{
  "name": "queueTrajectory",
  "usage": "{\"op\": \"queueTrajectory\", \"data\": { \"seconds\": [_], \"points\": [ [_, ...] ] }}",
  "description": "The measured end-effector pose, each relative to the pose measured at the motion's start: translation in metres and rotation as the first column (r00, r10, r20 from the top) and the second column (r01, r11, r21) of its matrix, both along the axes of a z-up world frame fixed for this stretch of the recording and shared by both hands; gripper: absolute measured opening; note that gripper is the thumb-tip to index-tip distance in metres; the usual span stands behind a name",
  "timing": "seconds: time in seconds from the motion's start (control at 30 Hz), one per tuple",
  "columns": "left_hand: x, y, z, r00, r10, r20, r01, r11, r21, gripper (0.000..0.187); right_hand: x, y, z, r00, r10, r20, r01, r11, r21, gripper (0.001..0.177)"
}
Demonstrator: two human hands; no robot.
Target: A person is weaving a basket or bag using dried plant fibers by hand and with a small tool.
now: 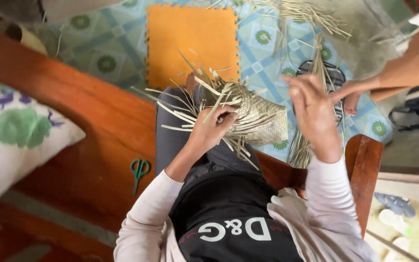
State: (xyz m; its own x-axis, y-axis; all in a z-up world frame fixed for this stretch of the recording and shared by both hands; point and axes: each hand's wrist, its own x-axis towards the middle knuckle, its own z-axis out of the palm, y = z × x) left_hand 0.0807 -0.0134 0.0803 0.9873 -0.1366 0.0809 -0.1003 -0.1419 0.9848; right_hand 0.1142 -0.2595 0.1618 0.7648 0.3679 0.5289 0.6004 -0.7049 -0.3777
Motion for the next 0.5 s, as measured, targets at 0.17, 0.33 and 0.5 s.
{"op": "queueTrajectory", "data": {
  "seconds": [0.17,0.33,0.5],
  "points": [
    [0.022,-0.009,0.01,0.995,-0.068,0.067,0.072,0.996,-0.055,0.026,-0.001,-0.031,0.036,0.961,-0.08,0.265,0.143,0.963,-0.227,0.019],
    [0.031,-0.049,0.037,0.971,-0.182,0.157,0.209,0.963,-0.173,0.022,-0.06,-0.036,0.082,0.976,0.026,0.214,0.03,0.967,-0.254,0.018],
    [0.003,-0.098,0.086,0.9,-0.347,0.266,0.386,0.916,-0.113,0.025,-0.124,-0.081,0.087,0.956,-0.015,0.293,0.064,0.985,-0.159,0.024]
  ]
}}
